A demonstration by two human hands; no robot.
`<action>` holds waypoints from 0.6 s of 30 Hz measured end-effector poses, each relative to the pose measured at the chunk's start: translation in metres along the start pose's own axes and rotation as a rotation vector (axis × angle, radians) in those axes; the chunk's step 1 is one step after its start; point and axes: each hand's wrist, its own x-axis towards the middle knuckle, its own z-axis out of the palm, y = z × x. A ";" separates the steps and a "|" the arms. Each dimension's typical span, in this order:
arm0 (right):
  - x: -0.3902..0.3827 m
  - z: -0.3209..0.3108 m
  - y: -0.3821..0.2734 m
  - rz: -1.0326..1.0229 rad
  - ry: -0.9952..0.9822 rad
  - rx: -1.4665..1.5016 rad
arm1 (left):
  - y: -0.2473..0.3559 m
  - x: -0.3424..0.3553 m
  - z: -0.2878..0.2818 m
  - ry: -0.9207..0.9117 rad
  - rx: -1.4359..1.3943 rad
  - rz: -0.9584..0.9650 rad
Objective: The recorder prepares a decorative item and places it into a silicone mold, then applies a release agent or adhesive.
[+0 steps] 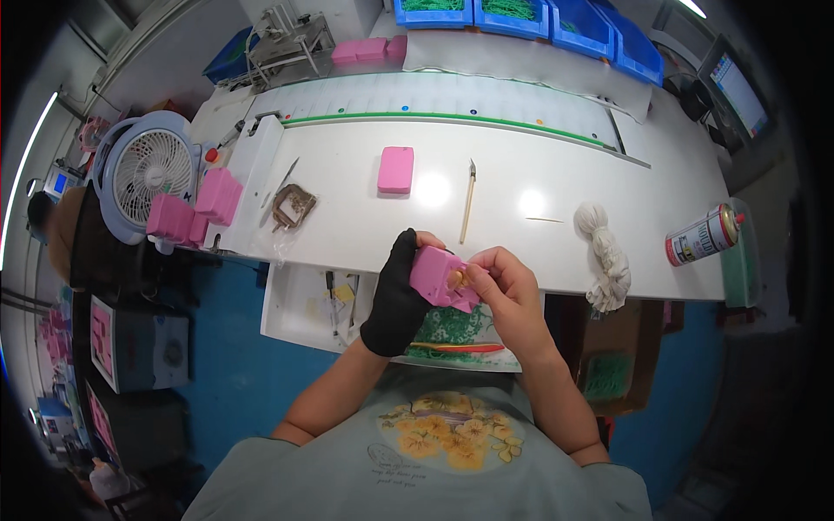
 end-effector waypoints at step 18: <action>-0.003 0.016 0.007 -0.113 0.208 -0.286 | -0.013 -0.002 0.006 0.063 0.244 0.141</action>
